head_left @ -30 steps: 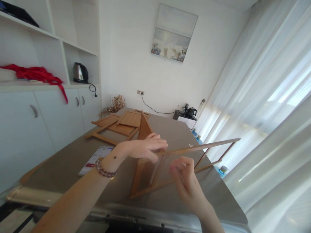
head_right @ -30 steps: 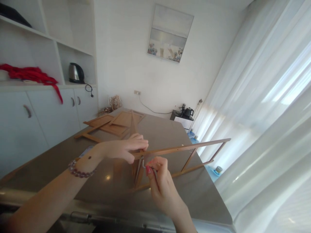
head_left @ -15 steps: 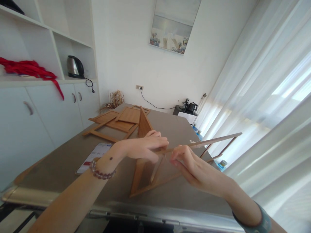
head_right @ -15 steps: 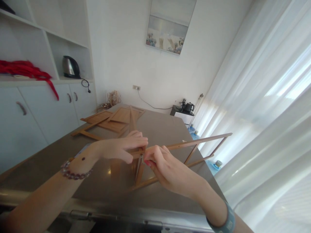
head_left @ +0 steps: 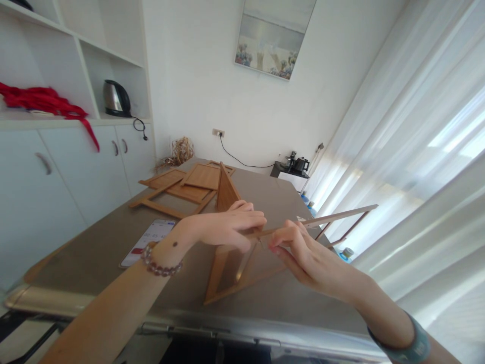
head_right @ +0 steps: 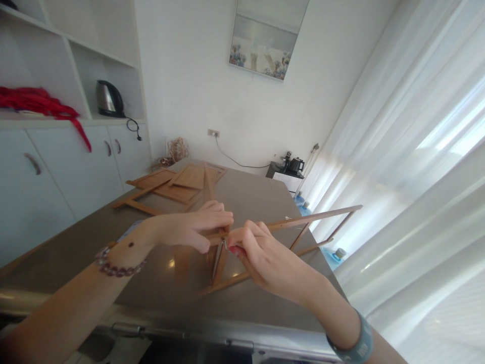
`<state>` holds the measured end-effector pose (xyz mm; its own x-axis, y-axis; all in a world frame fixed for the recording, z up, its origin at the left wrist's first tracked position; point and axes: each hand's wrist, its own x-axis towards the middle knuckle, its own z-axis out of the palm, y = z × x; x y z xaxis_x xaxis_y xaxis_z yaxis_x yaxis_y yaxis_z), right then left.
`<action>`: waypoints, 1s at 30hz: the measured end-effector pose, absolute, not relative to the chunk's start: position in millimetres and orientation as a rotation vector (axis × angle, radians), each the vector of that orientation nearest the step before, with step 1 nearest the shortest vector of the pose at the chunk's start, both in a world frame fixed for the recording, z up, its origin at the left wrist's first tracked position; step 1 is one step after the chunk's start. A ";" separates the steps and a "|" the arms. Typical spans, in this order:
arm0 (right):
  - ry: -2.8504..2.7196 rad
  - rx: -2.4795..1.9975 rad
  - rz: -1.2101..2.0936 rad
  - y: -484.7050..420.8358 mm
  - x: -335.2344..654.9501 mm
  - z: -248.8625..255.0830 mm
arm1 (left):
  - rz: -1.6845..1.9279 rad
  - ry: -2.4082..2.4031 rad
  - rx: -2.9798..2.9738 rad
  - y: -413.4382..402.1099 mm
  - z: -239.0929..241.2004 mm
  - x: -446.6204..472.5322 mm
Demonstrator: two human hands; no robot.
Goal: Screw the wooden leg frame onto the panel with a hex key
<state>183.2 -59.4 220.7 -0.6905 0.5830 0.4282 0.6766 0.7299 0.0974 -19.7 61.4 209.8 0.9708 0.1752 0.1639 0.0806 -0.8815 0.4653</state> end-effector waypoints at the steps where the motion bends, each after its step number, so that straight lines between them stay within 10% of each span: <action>1: -2.576 -0.952 -0.385 -58.7 184.4 219.8 | 0.274 0.185 2.647 60.7 210.4 -20.0; 30: -2.105 -0.966 0.130 -52.7 192.0 157.3 | 0.290 0.192 2.587 60.3 209.7 -21.7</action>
<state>192.0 -52.7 157.3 -0.3891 0.6764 0.6254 0.5943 0.7030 -0.3906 -21.7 60.3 209.7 0.9670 0.1921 0.1676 0.0795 -0.8519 0.5176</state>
